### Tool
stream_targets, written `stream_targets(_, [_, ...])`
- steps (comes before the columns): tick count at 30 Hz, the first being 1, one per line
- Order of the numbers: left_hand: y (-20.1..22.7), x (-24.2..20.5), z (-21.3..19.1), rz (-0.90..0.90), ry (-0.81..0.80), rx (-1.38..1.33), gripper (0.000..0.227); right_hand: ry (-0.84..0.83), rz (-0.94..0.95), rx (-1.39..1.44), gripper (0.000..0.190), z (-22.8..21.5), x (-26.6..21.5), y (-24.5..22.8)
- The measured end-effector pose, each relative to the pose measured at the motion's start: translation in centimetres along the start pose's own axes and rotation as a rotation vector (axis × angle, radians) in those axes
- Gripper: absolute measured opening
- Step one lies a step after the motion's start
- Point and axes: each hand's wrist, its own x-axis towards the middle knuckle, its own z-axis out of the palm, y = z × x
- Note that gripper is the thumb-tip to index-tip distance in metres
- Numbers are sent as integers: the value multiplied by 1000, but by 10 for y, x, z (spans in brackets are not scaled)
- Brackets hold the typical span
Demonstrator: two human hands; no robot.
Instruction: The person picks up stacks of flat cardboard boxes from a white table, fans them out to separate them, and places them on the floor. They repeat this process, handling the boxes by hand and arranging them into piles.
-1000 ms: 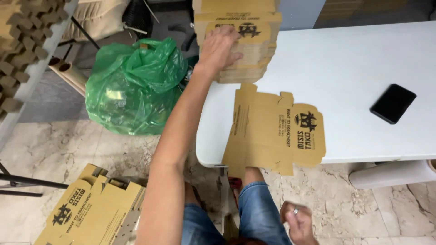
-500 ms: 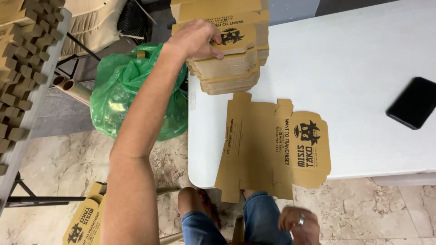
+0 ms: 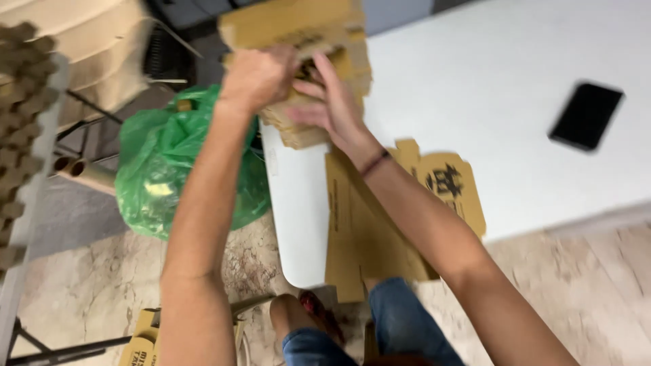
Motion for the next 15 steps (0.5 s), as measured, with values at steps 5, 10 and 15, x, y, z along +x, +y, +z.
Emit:
stream_targets(5, [0,-9,13,143,275,409,28,255,35,67,123,14,38,-20])
stream_targets(10, [11,-4,-30,75,17,160,43,303,-40,172,63,4,64,-13])
stream_targets(15, [14,-42,-73,-86,175,-276,55,139,-284,313,58,-33,116,18])
